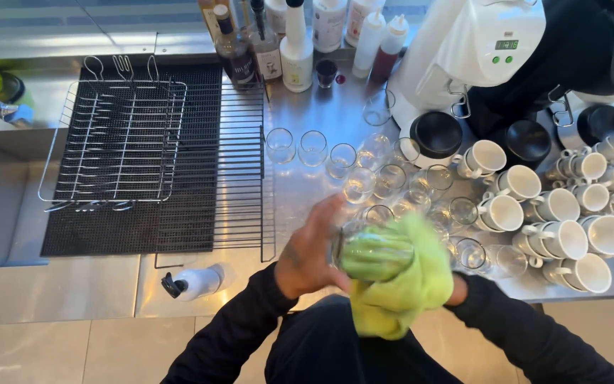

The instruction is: Wiping and cleaning glasses at a coffee shop counter.

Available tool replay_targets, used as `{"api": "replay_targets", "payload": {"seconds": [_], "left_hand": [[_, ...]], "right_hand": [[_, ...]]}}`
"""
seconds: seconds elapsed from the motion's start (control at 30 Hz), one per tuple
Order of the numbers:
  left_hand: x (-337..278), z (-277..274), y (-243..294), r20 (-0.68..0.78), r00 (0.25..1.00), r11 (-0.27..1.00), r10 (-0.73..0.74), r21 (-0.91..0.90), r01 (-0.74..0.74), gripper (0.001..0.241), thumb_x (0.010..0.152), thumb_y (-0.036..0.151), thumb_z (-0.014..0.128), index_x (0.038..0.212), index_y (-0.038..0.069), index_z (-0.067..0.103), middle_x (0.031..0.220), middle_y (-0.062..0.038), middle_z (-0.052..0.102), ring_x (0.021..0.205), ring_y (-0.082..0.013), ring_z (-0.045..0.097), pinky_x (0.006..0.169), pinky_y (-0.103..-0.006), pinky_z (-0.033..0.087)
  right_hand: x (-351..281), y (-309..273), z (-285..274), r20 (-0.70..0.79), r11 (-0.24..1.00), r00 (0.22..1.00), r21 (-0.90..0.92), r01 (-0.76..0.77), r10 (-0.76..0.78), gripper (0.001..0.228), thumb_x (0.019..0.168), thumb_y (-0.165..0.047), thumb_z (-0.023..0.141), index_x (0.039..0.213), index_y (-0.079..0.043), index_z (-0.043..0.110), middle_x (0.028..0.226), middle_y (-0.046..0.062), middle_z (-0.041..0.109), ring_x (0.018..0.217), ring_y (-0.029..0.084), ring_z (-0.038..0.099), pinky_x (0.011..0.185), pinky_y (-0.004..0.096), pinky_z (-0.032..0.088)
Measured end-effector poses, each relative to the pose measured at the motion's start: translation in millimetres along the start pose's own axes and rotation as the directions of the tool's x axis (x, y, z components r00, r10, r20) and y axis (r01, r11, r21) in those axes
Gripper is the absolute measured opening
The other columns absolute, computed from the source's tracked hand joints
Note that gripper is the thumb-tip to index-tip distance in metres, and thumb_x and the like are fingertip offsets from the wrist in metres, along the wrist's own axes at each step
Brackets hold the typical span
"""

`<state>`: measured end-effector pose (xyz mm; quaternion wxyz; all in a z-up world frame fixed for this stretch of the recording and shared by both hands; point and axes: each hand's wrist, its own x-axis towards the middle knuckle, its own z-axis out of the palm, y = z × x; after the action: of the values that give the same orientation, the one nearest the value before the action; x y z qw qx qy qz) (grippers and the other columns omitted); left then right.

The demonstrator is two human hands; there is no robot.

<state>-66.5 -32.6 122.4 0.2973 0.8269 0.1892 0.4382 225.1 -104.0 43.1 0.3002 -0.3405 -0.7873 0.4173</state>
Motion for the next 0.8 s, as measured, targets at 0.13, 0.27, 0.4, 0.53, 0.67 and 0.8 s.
{"api": "replay_targets", "payload": {"seconds": [0.13, 0.27, 0.4, 0.53, 0.67, 0.8], "left_hand": [[0, -7, 5, 0.571, 0.625, 0.365, -0.532, -0.511, 0.778, 0.102, 0.081, 0.085, 0.052, 0.151, 0.012, 0.036, 0.105, -0.018, 0.073, 0.054, -0.0199, 0.069, 0.042, -0.0327, 0.052], [-1, 12, 2, 0.251, 0.746, 0.619, -0.617, -0.432, 0.657, 0.094, 0.093, 0.078, 0.062, 0.140, -0.002, 0.055, 0.096, -0.022, 0.067, 0.081, -0.0217, 0.066, 0.070, -0.0323, 0.054], [3, -4, -16, 0.039, 0.952, 0.953, 0.303, 0.012, -0.303, 0.089, 0.087, 0.068, 0.071, 0.141, 0.002, 0.046, 0.104, -0.021, 0.064, 0.088, -0.0346, 0.067, 0.075, -0.0410, 0.055], [-13, 8, 3, 0.028, 0.999, 0.992, -0.032, -0.123, 0.035, 0.072, 0.102, 0.062, 0.067, 0.145, 0.008, 0.045, 0.105, -0.015, 0.066, 0.089, -0.0258, 0.070, 0.079, -0.0378, 0.058], [-64, 75, -36, 0.382, 0.628, 0.104, -0.678, -0.796, 0.596, 0.071, 0.108, 0.063, 0.063, 0.141, 0.000, 0.053, 0.077, -0.002, 0.047, 0.052, -0.0054, 0.039, 0.043, -0.0181, 0.031], [-70, 100, -63, -0.076, 0.833, 0.637, -0.549, -0.683, 0.357, 0.065, 0.110, 0.055, 0.057, 0.150, 0.006, 0.045, 0.126, -0.015, 0.049, 0.112, -0.0237, 0.053, 0.088, -0.0332, 0.053]], "right_hand": [[-3, 1, 2, -0.039, 0.717, 0.913, 0.634, -0.291, 0.405, 0.059, 0.097, -0.025, 0.068, 0.149, -0.005, 0.048, 0.141, 0.011, 0.058, 0.120, 0.027, 0.057, 0.096, 0.047, 0.046], [28, -45, -3, 0.114, 0.161, 0.897, 0.967, -0.199, 0.428, 0.058, 0.098, -0.024, 0.070, 0.145, 0.000, 0.048, 0.138, 0.016, 0.058, 0.118, 0.031, 0.059, 0.096, 0.048, 0.049], [20, -33, 4, 0.064, 0.482, 0.977, 0.862, -0.157, 0.204, 0.050, 0.095, -0.021, 0.076, 0.137, -0.003, 0.058, 0.133, 0.015, 0.065, 0.116, 0.028, 0.065, 0.099, 0.042, 0.053], [5, -18, 20, 0.054, 0.953, 0.996, 0.293, -0.083, 0.070, 0.048, 0.093, -0.013, 0.077, 0.139, -0.006, 0.063, 0.137, 0.011, 0.067, 0.122, 0.024, 0.065, 0.103, 0.037, 0.053], [21, 2, -6, 0.131, 0.407, 0.940, 0.876, -0.259, 0.316, 0.054, 0.094, -0.020, 0.075, 0.141, -0.001, 0.058, 0.137, 0.017, 0.062, 0.120, 0.030, 0.060, 0.100, 0.042, 0.050], [26, 21, -34, 0.151, 0.220, 0.904, 0.942, -0.255, 0.400, 0.056, 0.088, -0.025, 0.077, 0.136, -0.001, 0.058, 0.130, 0.018, 0.062, 0.113, 0.032, 0.060, 0.096, 0.044, 0.049]]}}
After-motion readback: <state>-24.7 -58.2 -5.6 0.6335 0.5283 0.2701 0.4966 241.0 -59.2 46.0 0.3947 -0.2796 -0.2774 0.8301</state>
